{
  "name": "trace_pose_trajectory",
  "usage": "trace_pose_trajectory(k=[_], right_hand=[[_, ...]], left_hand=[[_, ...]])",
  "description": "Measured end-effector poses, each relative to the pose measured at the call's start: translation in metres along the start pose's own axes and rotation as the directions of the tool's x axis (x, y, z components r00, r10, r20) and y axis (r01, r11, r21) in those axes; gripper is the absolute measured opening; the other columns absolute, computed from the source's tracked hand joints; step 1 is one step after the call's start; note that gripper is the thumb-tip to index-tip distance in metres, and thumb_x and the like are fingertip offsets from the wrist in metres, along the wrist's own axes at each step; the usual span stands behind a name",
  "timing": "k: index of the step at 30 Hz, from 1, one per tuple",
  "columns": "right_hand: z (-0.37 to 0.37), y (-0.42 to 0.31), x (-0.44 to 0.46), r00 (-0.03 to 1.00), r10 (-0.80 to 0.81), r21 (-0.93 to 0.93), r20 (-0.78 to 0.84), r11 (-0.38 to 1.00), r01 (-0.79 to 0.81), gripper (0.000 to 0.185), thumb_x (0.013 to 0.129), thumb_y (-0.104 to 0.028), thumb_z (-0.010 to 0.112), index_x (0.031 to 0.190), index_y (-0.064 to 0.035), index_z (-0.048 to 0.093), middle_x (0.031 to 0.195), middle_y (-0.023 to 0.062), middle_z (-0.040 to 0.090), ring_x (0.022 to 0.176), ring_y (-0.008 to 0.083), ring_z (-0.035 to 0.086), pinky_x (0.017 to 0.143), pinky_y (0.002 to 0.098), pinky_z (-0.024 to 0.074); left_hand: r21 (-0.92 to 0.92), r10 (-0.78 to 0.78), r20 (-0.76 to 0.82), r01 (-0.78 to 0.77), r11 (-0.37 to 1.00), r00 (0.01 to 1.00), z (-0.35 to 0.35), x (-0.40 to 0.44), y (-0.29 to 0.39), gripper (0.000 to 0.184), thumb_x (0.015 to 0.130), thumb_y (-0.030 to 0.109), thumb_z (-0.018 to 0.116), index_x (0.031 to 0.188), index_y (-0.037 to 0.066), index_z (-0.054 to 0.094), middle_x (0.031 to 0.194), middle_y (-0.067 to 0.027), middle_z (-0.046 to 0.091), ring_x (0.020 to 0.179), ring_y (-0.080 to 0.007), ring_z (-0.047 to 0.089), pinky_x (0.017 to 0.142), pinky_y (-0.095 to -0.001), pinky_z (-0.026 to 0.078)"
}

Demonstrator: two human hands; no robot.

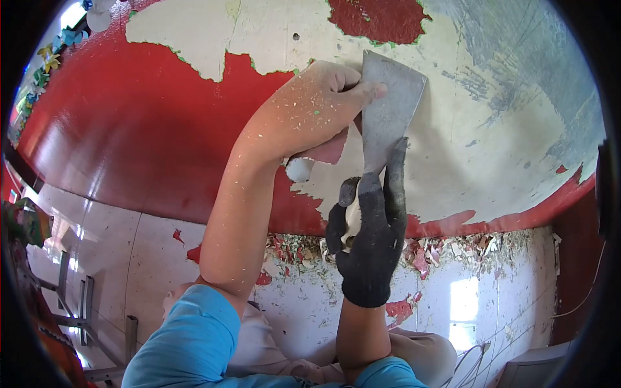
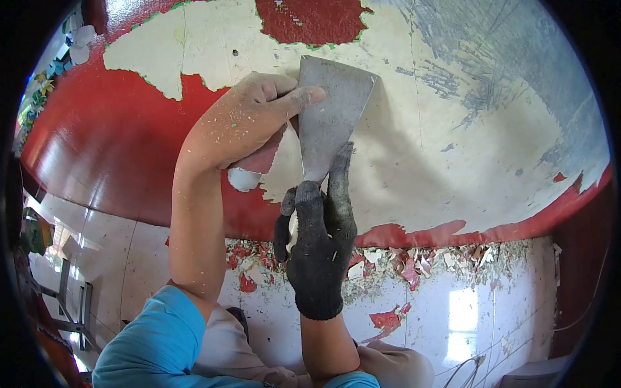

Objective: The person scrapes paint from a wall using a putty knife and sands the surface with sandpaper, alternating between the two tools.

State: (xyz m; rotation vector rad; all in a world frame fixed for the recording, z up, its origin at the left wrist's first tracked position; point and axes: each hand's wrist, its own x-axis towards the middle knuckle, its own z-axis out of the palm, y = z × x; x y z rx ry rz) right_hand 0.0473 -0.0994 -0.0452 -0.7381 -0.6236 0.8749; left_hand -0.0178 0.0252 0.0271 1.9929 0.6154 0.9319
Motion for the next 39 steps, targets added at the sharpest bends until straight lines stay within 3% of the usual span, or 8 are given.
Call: trace_pose_trajectory(k=[4, 6, 12, 18, 25, 31, 34, 39], right_hand=[[0.002, -0.004, -0.001, 1.000, 0.020, -0.018, -0.004, 1.000, -0.020, 0.057, 0.094, -0.012, 0.045, 0.145, -0.0122, 0.021, 0.073, 0.0058, 0.053, 0.046, 0.0093, 0.046, 0.033, 0.0199, 0.0341], [0.001, -0.004, 0.002, 1.000, -0.013, -0.062, -0.001, 0.998, 0.013, 0.053, 0.094, -0.014, 0.046, 0.144, -0.0129, 0.027, 0.075, 0.0054, 0.052, 0.051, 0.0084, 0.046, 0.034, 0.0187, 0.0348], [0.002, -0.002, 0.009, 0.999, 0.007, -0.047, -0.050, 0.999, -0.010, 0.055, 0.094, -0.016, 0.048, 0.144, -0.0123, 0.025, 0.072, 0.0040, 0.049, 0.043, 0.0084, 0.043, 0.031, 0.0198, 0.0334], [0.003, -0.001, 0.009, 0.999, 0.045, 0.064, 0.011, 0.997, -0.046, 0.055, 0.094, -0.014, 0.049, 0.144, -0.0157, 0.027, 0.071, 0.0031, 0.049, 0.045, 0.0064, 0.045, 0.032, 0.0183, 0.0342], [-0.003, 0.006, 0.002, 0.999, -0.033, -0.041, 0.000, 0.999, 0.033, 0.059, 0.095, -0.012, 0.047, 0.146, -0.0107, 0.018, 0.067, 0.0015, 0.052, 0.047, 0.0035, 0.042, 0.037, 0.0189, 0.0358], [-0.001, -0.005, 0.012, 0.998, -0.039, -0.146, -0.045, 0.989, 0.032, 0.059, 0.095, -0.011, 0.046, 0.146, -0.0076, 0.017, 0.067, 0.0024, 0.053, 0.046, 0.0046, 0.043, 0.036, 0.0194, 0.0347], [0.000, -0.009, 0.011, 0.998, -0.030, -0.128, -0.055, 0.992, 0.023, 0.059, 0.094, -0.010, 0.046, 0.146, -0.0067, 0.017, 0.067, 0.0028, 0.052, 0.045, 0.0050, 0.043, 0.035, 0.0194, 0.0340], [0.001, -0.006, -0.002, 1.000, 0.003, -0.066, -0.017, 0.998, -0.004, 0.058, 0.094, -0.009, 0.043, 0.146, -0.0068, 0.016, 0.069, 0.0034, 0.051, 0.045, 0.0052, 0.043, 0.034, 0.0189, 0.0336]], left_hand=[[-0.058, -0.057, -0.141, 0.050, 0.997, 0.988, 0.017, 0.004, 0.000, 0.035, 0.090, 0.034, 0.057, 0.078, 0.001, 0.060, 0.050, 0.0026, 0.047, 0.037, -0.0038, 0.040, 0.036, -0.0224, 0.031], [-0.059, 0.024, -0.262, -0.041, 0.997, 0.965, 0.024, 0.008, -0.006, 0.036, 0.090, 0.034, 0.057, 0.077, 0.001, 0.059, 0.048, 0.0030, 0.044, 0.035, -0.0045, 0.039, 0.034, -0.0223, 0.030], [-0.183, -0.058, -0.277, 0.007, 0.983, 0.959, 0.031, -0.001, 0.008, 0.035, 0.090, 0.034, 0.058, 0.078, 0.001, 0.060, 0.049, 0.0025, 0.044, 0.035, -0.0047, 0.038, 0.033, -0.0223, 0.029], [-0.034, 0.083, -0.379, -0.104, 0.994, 0.922, 0.032, 0.009, -0.003, 0.034, 0.089, 0.034, 0.059, 0.080, 0.001, 0.061, 0.050, 0.0049, 0.042, 0.038, -0.0032, 0.036, 0.036, -0.0221, 0.029], [-0.009, -0.124, -0.023, 0.124, 0.992, 0.992, 0.006, -0.003, 0.008, 0.036, 0.089, 0.037, 0.058, 0.082, 0.002, 0.061, 0.057, 0.0067, 0.045, 0.048, -0.0018, 0.036, 0.043, -0.0197, 0.030], [-0.018, 0.027, -0.239, -0.032, 0.999, 0.971, 0.026, 0.008, -0.003, 0.036, 0.090, 0.036, 0.057, 0.081, 0.002, 0.059, 0.055, 0.0051, 0.043, 0.048, -0.0027, 0.037, 0.043, -0.0207, 0.031], [-0.123, -0.015, -0.254, -0.017, 0.992, 0.967, 0.029, 0.005, 0.001, 0.036, 0.090, 0.036, 0.057, 0.078, 0.002, 0.059, 0.053, 0.0041, 0.042, 0.046, -0.0027, 0.037, 0.042, -0.0217, 0.031], [-0.028, -0.037, -0.139, 0.033, 0.999, 0.990, 0.012, -0.002, 0.007, 0.037, 0.090, 0.036, 0.057, 0.074, 0.003, 0.058, 0.052, 0.0043, 0.042, 0.044, -0.0024, 0.036, 0.040, -0.0221, 0.030]])
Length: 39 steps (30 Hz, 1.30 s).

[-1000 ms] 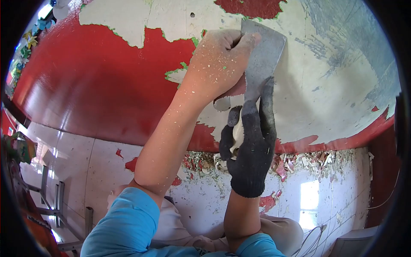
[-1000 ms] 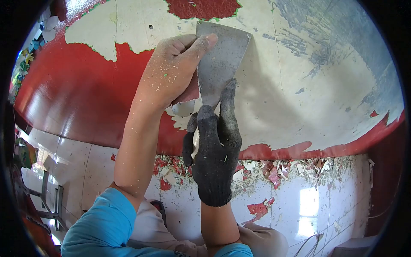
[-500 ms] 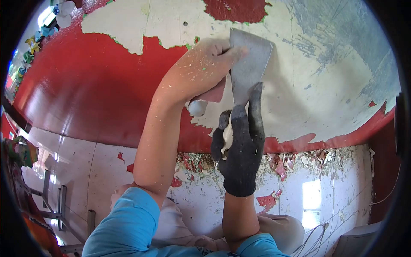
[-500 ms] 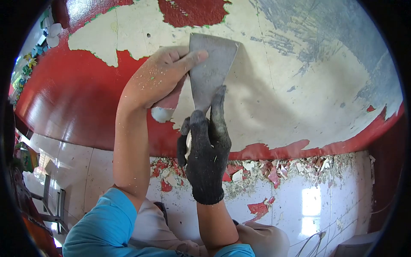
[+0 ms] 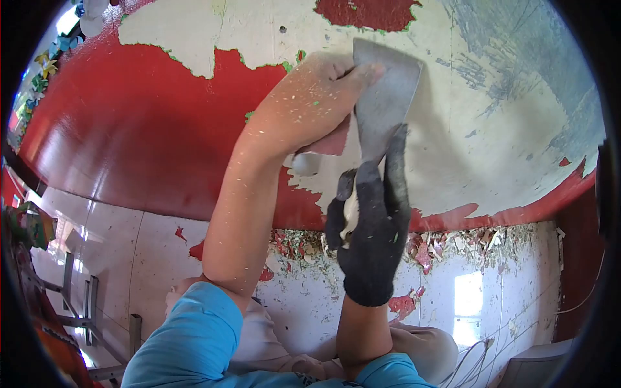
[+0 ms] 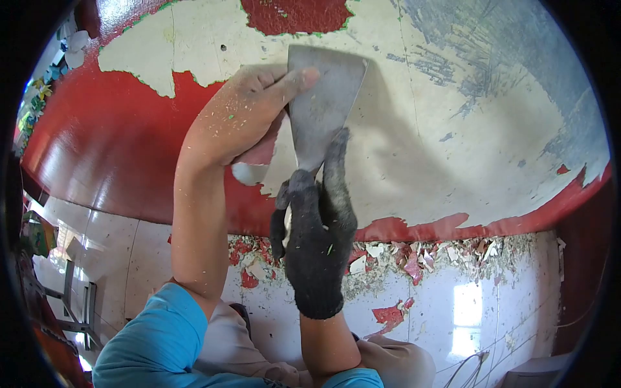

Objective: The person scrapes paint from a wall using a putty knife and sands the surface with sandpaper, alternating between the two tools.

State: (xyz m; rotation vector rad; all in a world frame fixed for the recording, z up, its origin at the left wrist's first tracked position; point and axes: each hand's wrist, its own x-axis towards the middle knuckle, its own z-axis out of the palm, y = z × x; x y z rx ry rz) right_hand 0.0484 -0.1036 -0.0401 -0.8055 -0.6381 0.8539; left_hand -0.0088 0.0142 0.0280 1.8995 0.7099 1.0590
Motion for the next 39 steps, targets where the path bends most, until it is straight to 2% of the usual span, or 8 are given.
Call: trace_pose_trajectory(k=[9, 12, 14, 18, 23, 30, 36, 39], right_hand=[[-0.003, -0.002, 0.010, 1.000, 0.002, -0.005, 0.005, 1.000, -0.002, 0.058, 0.094, -0.010, 0.045, 0.145, -0.0078, 0.019, 0.070, 0.0046, 0.054, 0.044, 0.0059, 0.044, 0.033, 0.0202, 0.0333], [-0.004, -0.002, 0.008, 1.000, -0.022, 0.015, 0.012, 1.000, 0.022, 0.058, 0.094, -0.011, 0.046, 0.146, -0.0080, 0.018, 0.070, 0.0049, 0.054, 0.043, 0.0068, 0.043, 0.033, 0.0206, 0.0329], [-0.008, -0.004, 0.006, 1.000, 0.001, 0.023, -0.028, 1.000, -0.001, 0.059, 0.094, -0.011, 0.046, 0.146, -0.0080, 0.018, 0.070, 0.0050, 0.053, 0.042, 0.0075, 0.042, 0.032, 0.0207, 0.0326], [-0.010, -0.007, 0.006, 0.999, -0.028, -0.022, -0.017, 0.999, 0.028, 0.058, 0.094, -0.011, 0.046, 0.145, -0.0077, 0.019, 0.070, 0.0049, 0.053, 0.041, 0.0077, 0.042, 0.032, 0.0210, 0.0320], [-0.012, -0.011, 0.012, 0.998, -0.068, -0.012, -0.017, 0.998, 0.068, 0.057, 0.094, -0.012, 0.047, 0.145, -0.0090, 0.022, 0.069, 0.0042, 0.053, 0.041, 0.0070, 0.041, 0.032, 0.0210, 0.0313], [-0.011, -0.009, 0.005, 0.999, -0.023, -0.035, -0.036, 0.999, 0.021, 0.052, 0.095, -0.016, 0.048, 0.143, -0.0106, 0.029, 0.070, 0.0046, 0.051, 0.041, 0.0070, 0.041, 0.033, 0.0204, 0.0323], [0.000, -0.021, 0.022, 0.997, -0.083, -0.120, -0.002, 0.989, 0.082, 0.053, 0.094, -0.020, 0.050, 0.143, -0.0108, 0.029, 0.070, 0.0048, 0.051, 0.041, 0.0068, 0.041, 0.031, 0.0200, 0.0296], [-0.002, -0.019, 0.020, 0.991, -0.116, -0.104, 0.067, 0.987, 0.123, 0.053, 0.095, -0.020, 0.049, 0.143, -0.0109, 0.029, 0.069, 0.0046, 0.050, 0.041, 0.0068, 0.042, 0.031, 0.0196, 0.0296]], left_hand=[[-0.103, -0.033, -0.143, 0.018, 0.994, 0.989, 0.021, 0.003, -0.004, 0.039, 0.090, 0.038, 0.057, 0.074, 0.003, 0.056, 0.052, 0.0044, 0.042, 0.044, -0.0032, 0.037, 0.040, -0.0229, 0.031], [-0.020, 0.167, -0.162, -0.173, 0.985, 0.973, 0.013, 0.010, -0.013, 0.038, 0.090, 0.037, 0.057, 0.075, 0.002, 0.056, 0.054, 0.0048, 0.042, 0.047, -0.0029, 0.038, 0.043, -0.0226, 0.032], [0.031, -0.065, 0.125, 0.062, 0.998, 0.990, 0.002, 0.004, -0.004, 0.038, 0.090, 0.038, 0.057, 0.077, 0.002, 0.056, 0.058, 0.0042, 0.044, 0.051, -0.0037, 0.040, 0.047, -0.0231, 0.035], [0.001, -0.088, 0.126, 0.089, 0.996, 0.988, 0.012, 0.003, 0.002, 0.038, 0.090, 0.038, 0.057, 0.079, 0.001, 0.057, 0.059, 0.0044, 0.044, 0.053, -0.0035, 0.039, 0.049, -0.0227, 0.034], [0.028, 0.265, -0.226, -0.265, 0.964, 0.938, 0.036, 0.017, -0.003, 0.039, 0.090, 0.039, 0.056, 0.081, 0.001, 0.058, 0.055, 0.0046, 0.042, 0.051, -0.0041, 0.037, 0.048, -0.0239, 0.032], [0.071, -0.091, 0.156, 0.081, 0.994, 0.984, 0.005, 0.002, 0.008, 0.041, 0.090, 0.039, 0.056, 0.081, -0.001, 0.059, 0.056, 0.0033, 0.045, 0.049, -0.0049, 0.037, 0.047, -0.0256, 0.033], [-0.123, 0.199, -0.273, -0.240, 0.963, 0.941, 0.032, 0.012, -0.003, 0.039, 0.090, 0.038, 0.056, 0.083, 0.001, 0.061, 0.054, 0.0038, 0.044, 0.047, -0.0029, 0.037, 0.044, -0.0220, 0.031], [-0.129, 0.065, -0.091, -0.076, 0.989, 0.994, 0.011, 0.010, 0.006, 0.038, 0.090, 0.038, 0.056, 0.084, 0.001, 0.061, 0.055, 0.0041, 0.046, 0.047, -0.0026, 0.038, 0.043, -0.0216, 0.031]])
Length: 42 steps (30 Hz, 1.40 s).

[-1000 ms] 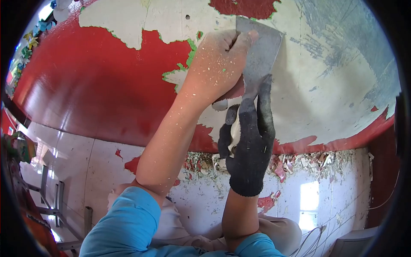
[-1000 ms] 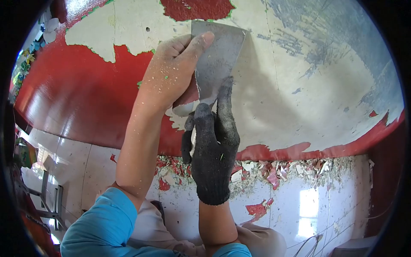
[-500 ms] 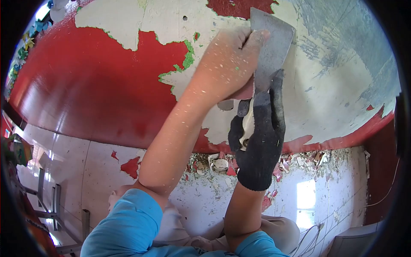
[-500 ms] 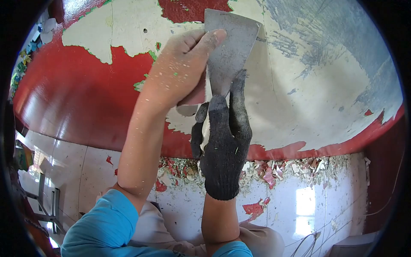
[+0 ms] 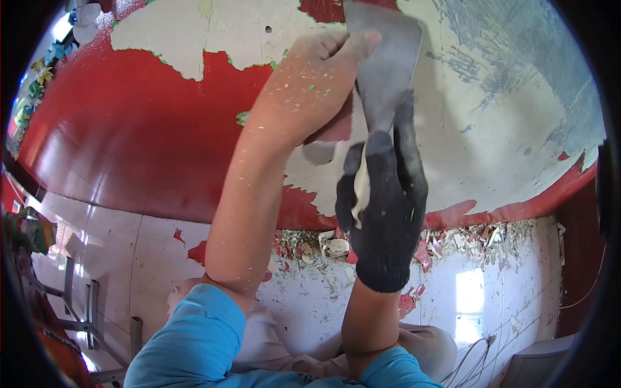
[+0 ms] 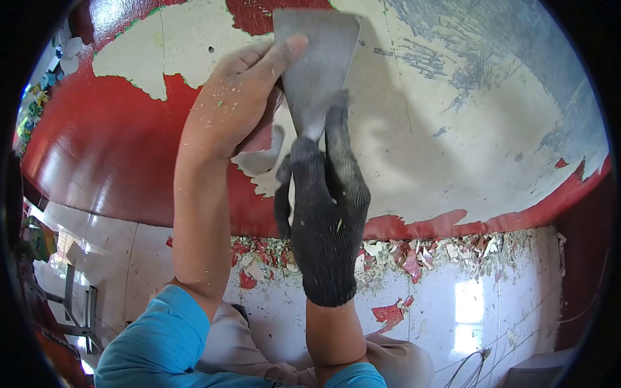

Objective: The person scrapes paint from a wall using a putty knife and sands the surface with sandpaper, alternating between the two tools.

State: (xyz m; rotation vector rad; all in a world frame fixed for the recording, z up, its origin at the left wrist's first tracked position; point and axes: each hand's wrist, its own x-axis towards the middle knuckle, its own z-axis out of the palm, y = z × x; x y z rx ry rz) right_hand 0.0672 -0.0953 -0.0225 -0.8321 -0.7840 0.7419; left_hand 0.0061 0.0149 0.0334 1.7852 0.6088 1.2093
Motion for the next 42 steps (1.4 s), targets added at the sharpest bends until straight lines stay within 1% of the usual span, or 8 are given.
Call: trace_pose_trajectory(k=[4, 11, 18, 20, 22, 28, 34, 42], right_hand=[[-0.002, 0.011, -0.020, 0.987, 0.141, 0.056, -0.081, 0.989, -0.137, 0.055, 0.095, -0.012, 0.044, 0.145, -0.0060, 0.022, 0.070, 0.0047, 0.053, 0.043, 0.0074, 0.044, 0.033, 0.0206, 0.0318], [0.000, 0.005, -0.012, 0.991, 0.110, 0.021, -0.074, 0.994, -0.108, 0.055, 0.095, -0.012, 0.045, 0.144, -0.0052, 0.022, 0.069, 0.0041, 0.052, 0.043, 0.0068, 0.043, 0.033, 0.0203, 0.0323], [0.011, 0.018, -0.013, 0.995, 0.060, 0.069, -0.083, 0.996, -0.055, 0.054, 0.095, -0.011, 0.044, 0.145, -0.0066, 0.023, 0.069, 0.0034, 0.052, 0.045, 0.0052, 0.042, 0.036, 0.0192, 0.0320], [0.019, 0.008, 0.004, 0.998, 0.018, 0.014, -0.059, 1.000, -0.017, 0.054, 0.095, -0.015, 0.046, 0.144, -0.0100, 0.025, 0.069, 0.0036, 0.051, 0.043, 0.0061, 0.040, 0.034, 0.0199, 0.0304], [0.019, 0.005, 0.006, 0.998, -0.021, -0.021, -0.056, 1.000, 0.020, 0.054, 0.095, -0.018, 0.048, 0.144, -0.0134, 0.027, 0.069, 0.0039, 0.050, 0.040, 0.0070, 0.038, 0.032, 0.0205, 0.0288], [-0.012, 0.014, -0.006, 0.996, 0.089, 0.026, 0.024, 0.996, -0.090, 0.058, 0.093, -0.018, 0.050, 0.145, -0.0104, 0.024, 0.069, 0.0037, 0.050, 0.043, 0.0074, 0.043, 0.035, 0.0207, 0.0319], [-0.063, -0.001, 0.003, 0.979, 0.041, -0.138, 0.202, 0.990, -0.013, 0.055, 0.091, -0.010, 0.049, 0.142, -0.0030, 0.029, 0.072, 0.0051, 0.055, 0.045, 0.0076, 0.044, 0.040, 0.0199, 0.0349], [-0.070, -0.006, 0.003, 0.995, -0.007, -0.049, 0.096, 0.999, 0.012, 0.063, 0.085, -0.008, 0.057, 0.141, -0.0012, 0.031, 0.086, 0.0097, 0.056, 0.067, 0.0106, 0.054, 0.051, 0.0171, 0.0427]], left_hand=[[0.281, -0.135, 0.225, 0.069, 0.957, 0.965, -0.018, -0.001, -0.013, 0.039, 0.090, 0.039, 0.056, 0.083, 0.001, 0.060, 0.051, 0.0038, 0.044, 0.038, -0.0036, 0.036, 0.038, -0.0207, 0.028], [0.124, -0.001, -0.009, 0.002, 0.992, 1.000, 0.002, -0.006, -0.011, 0.042, 0.088, 0.042, 0.058, 0.073, 0.003, 0.055, 0.051, 0.0030, 0.043, 0.040, -0.0044, 0.038, 0.039, -0.0236, 0.031], [0.143, -0.090, 0.154, 0.068, 0.987, 0.984, -0.011, -0.001, -0.009, 0.043, 0.088, 0.044, 0.057, 0.074, 0.003, 0.055, 0.048, 0.0021, 0.042, 0.036, -0.0073, 0.041, 0.039, -0.0264, 0.032], [0.133, 0.189, -0.234, -0.161, 0.978, 0.954, 0.007, 0.003, -0.010, 0.043, 0.088, 0.044, 0.056, 0.074, 0.004, 0.056, 0.049, 0.0016, 0.044, 0.038, -0.0073, 0.042, 0.039, -0.0260, 0.032], [0.161, 0.222, -0.254, -0.185, 0.969, 0.941, 0.005, 0.004, -0.007, 0.043, 0.088, 0.045, 0.056, 0.076, 0.004, 0.057, 0.049, 0.0016, 0.044, 0.036, -0.0071, 0.042, 0.039, -0.0262, 0.033], [0.061, -0.164, 0.063, 0.160, 0.985, 0.984, -0.018, -0.012, 0.013, 0.038, 0.086, 0.039, 0.063, 0.077, 0.002, 0.060, 0.054, 0.0022, 0.050, 0.036, -0.0038, 0.037, 0.036, -0.0223, 0.030], [-0.110, -0.181, -0.156, 0.165, 0.980, 0.971, -0.024, -0.014, 0.021, 0.035, 0.089, 0.035, 0.058, 0.080, 0.002, 0.063, 0.057, -0.0026, 0.058, 0.032, -0.0051, 0.036, 0.031, -0.0224, 0.028], [0.358, -0.001, 0.091, -0.032, 0.933, 0.996, -0.042, -0.016, 0.003, 0.034, 0.094, 0.029, 0.048, 0.086, 0.000, 0.062, 0.071, -0.0040, 0.065, 0.054, -0.0060, 0.047, 0.053, -0.0248, 0.039]])
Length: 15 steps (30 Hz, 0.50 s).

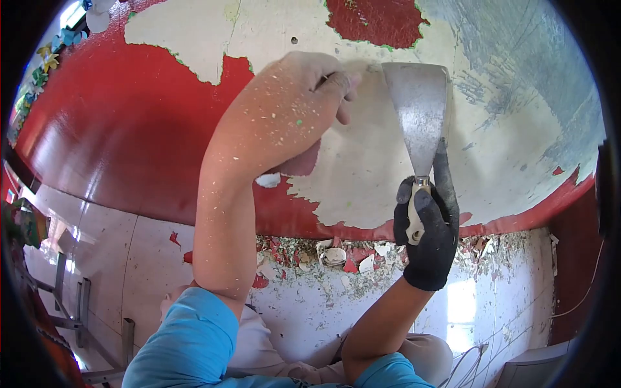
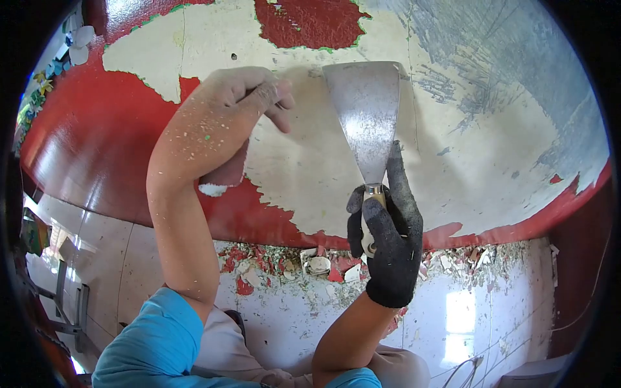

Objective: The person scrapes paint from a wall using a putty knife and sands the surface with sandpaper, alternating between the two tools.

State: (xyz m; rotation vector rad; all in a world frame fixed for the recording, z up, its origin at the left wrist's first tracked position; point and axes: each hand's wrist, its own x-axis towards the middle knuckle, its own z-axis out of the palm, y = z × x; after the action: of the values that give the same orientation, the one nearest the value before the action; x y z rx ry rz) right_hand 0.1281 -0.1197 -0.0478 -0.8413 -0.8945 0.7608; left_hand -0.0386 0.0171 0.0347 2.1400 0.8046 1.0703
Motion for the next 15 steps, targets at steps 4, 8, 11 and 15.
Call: trace_pose_trajectory(k=[4, 8, 11, 15], right_hand=[[0.016, 0.004, 0.001, 1.000, -0.001, 0.056, 0.026, 0.998, 0.000, 0.066, 0.087, -0.011, 0.053, 0.144, -0.0034, 0.021, 0.078, 0.0090, 0.057, 0.043, 0.0092, 0.047, 0.036, 0.0208, 0.0343], [0.012, 0.010, -0.001, 0.992, 0.016, 0.150, 0.124, 0.988, -0.035, 0.067, 0.087, -0.011, 0.053, 0.145, -0.0039, 0.019, 0.078, 0.0095, 0.058, 0.044, 0.0098, 0.048, 0.035, 0.0210, 0.0349], [0.003, 0.015, 0.006, 0.993, 0.026, 0.093, 0.113, 0.995, -0.037, 0.062, 0.088, -0.012, 0.052, 0.143, -0.0044, 0.025, 0.078, 0.0089, 0.058, 0.045, 0.0102, 0.048, 0.036, 0.0216, 0.0352], [0.005, 0.016, 0.007, 0.998, 0.009, -0.001, 0.067, 1.000, -0.009, 0.056, 0.089, -0.014, 0.051, 0.141, -0.0042, 0.032, 0.078, 0.0081, 0.058, 0.046, 0.0101, 0.048, 0.037, 0.0215, 0.0352]], left_hand=[[0.042, 0.103, 0.039, -0.105, 0.994, 0.994, 0.010, 0.001, 0.003, 0.032, 0.094, 0.027, 0.048, 0.094, -0.002, 0.062, 0.078, -0.0057, 0.068, 0.049, -0.0051, 0.046, 0.047, -0.0238, 0.038], [-0.026, -0.104, 0.093, 0.107, 0.994, 0.990, 0.004, -0.004, 0.024, 0.033, 0.094, 0.028, 0.048, 0.093, -0.002, 0.062, 0.080, -0.0056, 0.068, 0.044, -0.0046, 0.044, 0.043, -0.0233, 0.036], [-0.177, 0.003, 0.019, 0.000, 0.984, 1.000, 0.002, -0.001, 0.016, 0.035, 0.093, 0.031, 0.051, 0.089, -0.002, 0.063, 0.074, -0.0041, 0.066, 0.041, -0.0045, 0.044, 0.042, -0.0239, 0.037], [0.001, -0.136, -0.031, 0.136, 0.991, 0.990, -0.004, -0.003, 0.018, 0.035, 0.090, 0.033, 0.055, 0.087, 0.000, 0.065, 0.068, -0.0034, 0.063, 0.041, -0.0053, 0.043, 0.042, -0.0244, 0.037]])
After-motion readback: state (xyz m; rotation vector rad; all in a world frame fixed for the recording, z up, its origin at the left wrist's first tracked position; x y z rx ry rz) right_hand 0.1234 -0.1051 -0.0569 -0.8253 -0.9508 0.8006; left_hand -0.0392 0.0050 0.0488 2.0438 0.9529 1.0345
